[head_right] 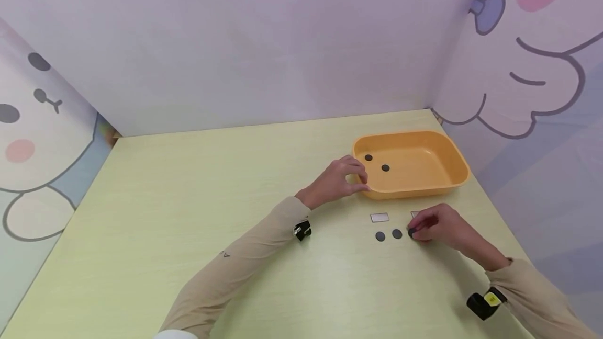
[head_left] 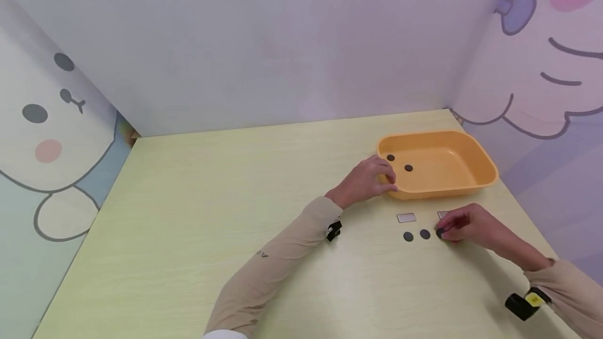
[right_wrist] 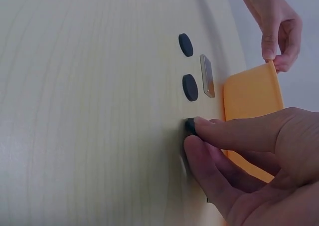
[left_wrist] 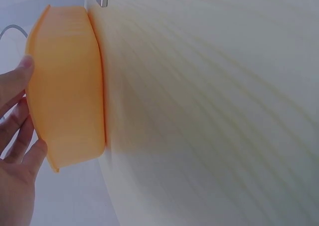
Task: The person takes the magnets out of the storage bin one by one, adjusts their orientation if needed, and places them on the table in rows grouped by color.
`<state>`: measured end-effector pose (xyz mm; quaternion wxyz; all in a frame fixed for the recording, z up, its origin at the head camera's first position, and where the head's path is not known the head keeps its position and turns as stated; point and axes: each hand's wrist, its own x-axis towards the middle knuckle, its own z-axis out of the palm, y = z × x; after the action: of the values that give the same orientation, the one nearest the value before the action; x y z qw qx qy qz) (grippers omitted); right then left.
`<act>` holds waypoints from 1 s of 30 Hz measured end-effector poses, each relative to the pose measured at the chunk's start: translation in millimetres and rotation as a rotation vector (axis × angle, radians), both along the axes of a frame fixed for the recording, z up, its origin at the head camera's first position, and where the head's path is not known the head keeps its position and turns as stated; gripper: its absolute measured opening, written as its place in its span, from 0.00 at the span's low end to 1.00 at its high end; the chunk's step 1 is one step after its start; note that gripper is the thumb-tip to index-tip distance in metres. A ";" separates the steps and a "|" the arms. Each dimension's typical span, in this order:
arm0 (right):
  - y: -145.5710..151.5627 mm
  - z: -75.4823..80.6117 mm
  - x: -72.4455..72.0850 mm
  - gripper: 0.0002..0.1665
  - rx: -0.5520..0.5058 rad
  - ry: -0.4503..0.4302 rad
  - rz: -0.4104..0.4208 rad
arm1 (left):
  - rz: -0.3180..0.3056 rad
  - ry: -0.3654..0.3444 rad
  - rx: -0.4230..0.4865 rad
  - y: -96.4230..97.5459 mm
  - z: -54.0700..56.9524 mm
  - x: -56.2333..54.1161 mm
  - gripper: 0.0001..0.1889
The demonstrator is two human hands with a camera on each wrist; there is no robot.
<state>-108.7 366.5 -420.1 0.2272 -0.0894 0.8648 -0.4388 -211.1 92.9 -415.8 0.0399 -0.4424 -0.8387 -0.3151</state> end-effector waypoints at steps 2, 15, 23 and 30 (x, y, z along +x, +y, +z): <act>-2.6 1.4 1.5 0.13 0.032 0.023 -0.002 | 0.000 0.000 0.000 -0.1 0.3 0.1 0.09; -9.4 1.3 4.8 0.10 0.127 0.118 -0.023 | 0.001 0.011 -0.005 0.3 2.6 0.0 0.09; -11.7 -1.6 6.5 0.10 0.149 0.177 -0.022 | 0.012 0.003 -0.007 0.1 2.3 0.8 0.09; -9.8 4.0 6.5 0.10 0.174 0.182 -0.004 | 0.013 -0.008 -0.012 2.1 0.4 0.9 0.09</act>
<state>-102.2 356.7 -416.1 0.1539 -0.1072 0.9168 -0.3525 -210.2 95.0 -415.4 0.0359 -0.4361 -0.8436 -0.3113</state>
